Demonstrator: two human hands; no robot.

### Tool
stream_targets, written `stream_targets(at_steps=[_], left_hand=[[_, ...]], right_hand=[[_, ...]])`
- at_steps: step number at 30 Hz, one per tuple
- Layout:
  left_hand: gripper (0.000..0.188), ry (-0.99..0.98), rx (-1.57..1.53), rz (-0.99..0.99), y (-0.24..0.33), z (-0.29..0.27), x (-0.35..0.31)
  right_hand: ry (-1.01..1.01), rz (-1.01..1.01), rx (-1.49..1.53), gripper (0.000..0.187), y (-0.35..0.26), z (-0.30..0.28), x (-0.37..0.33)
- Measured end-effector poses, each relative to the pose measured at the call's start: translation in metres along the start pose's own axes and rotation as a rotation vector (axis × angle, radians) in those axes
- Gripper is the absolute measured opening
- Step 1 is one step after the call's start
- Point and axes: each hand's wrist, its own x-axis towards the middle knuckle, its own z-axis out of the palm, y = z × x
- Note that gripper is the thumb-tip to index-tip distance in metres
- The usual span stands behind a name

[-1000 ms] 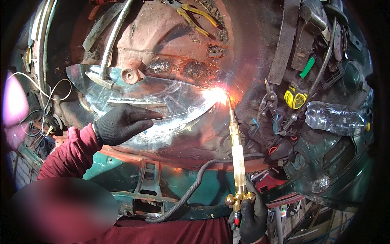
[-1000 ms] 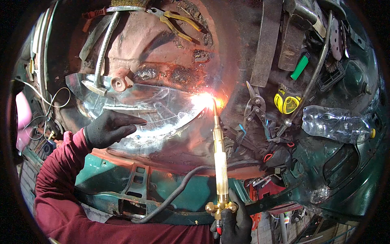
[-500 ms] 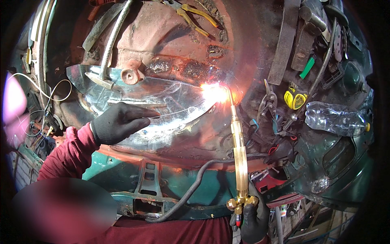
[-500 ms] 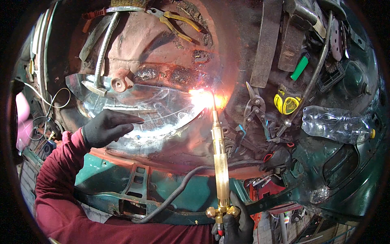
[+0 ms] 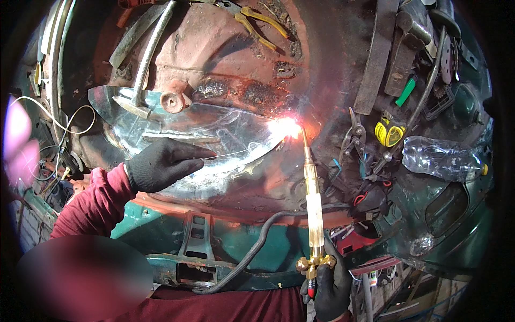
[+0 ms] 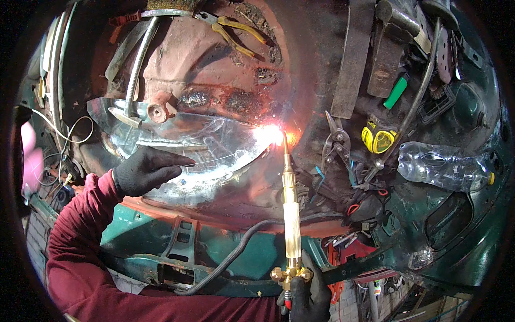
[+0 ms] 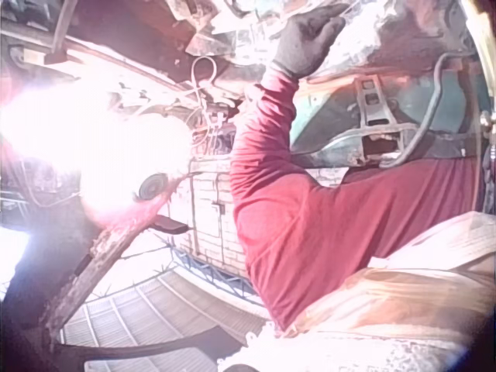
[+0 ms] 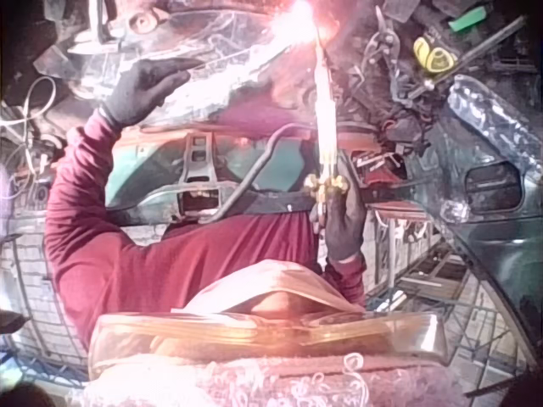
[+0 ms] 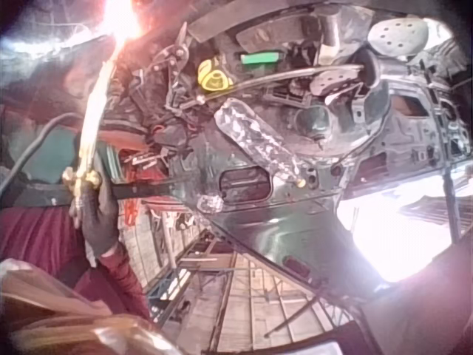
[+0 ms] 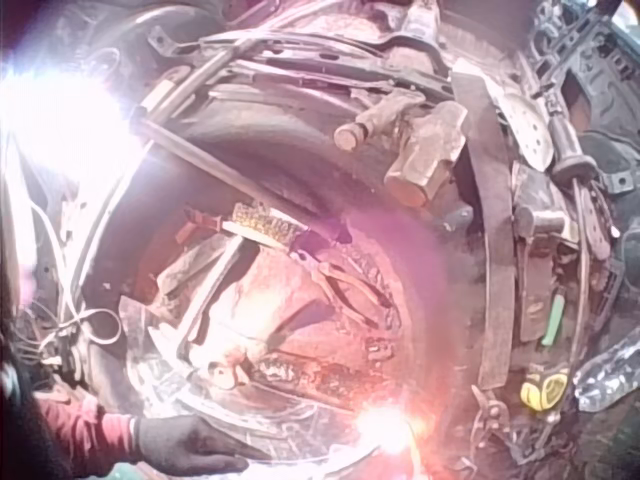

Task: The person uses a blowtorch to heat a metal rod and then welds it onto a green car door panel. They repeatedly apply heat and fuse the rod to the panel, then inspect the welded area by hand.

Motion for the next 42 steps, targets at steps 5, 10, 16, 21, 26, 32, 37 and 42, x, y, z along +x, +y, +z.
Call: stream_targets(at_steps=[5,10,16,21,26,32,37,42], left_hand=[[0.039,0.015,0.031,0.043,-0.001,0.0,0.001],[0.039,0.011,0.004,0.012,0.002,0.001,0.0],[0.04,0.052,0.006,0.12,-0.011,0.005,0.004],[0.041,0.059,0.037,0.125,-0.011,0.006,0.003],[0.042,0.052,0.056,0.1,-0.008,0.004,0.003],[0.04,0.018,0.1,0.027,0.002,0.001,0.003],[0.041,0.022,0.107,0.034,-0.001,0.001,0.003],[0.04,0.007,0.06,0.022,-0.001,0.001,0.004]], right_hand=[[-0.041,0.131,0.07,0.067,-0.009,-0.001,-0.002],[-0.064,0.128,0.069,0.057,-0.011,0.0,-0.003],[-0.085,0.111,0.082,0.06,-0.006,-0.002,-0.003],[-0.091,0.096,0.088,0.061,-0.007,-0.002,-0.002],[-0.094,0.097,0.09,0.061,-0.006,-0.003,-0.002],[-0.09,0.103,0.09,0.06,-0.007,-0.002,-0.002],[-0.09,0.114,0.085,0.058,-0.008,-0.003,-0.002],[-0.093,0.095,0.076,0.057,-0.006,-0.003,-0.002]])
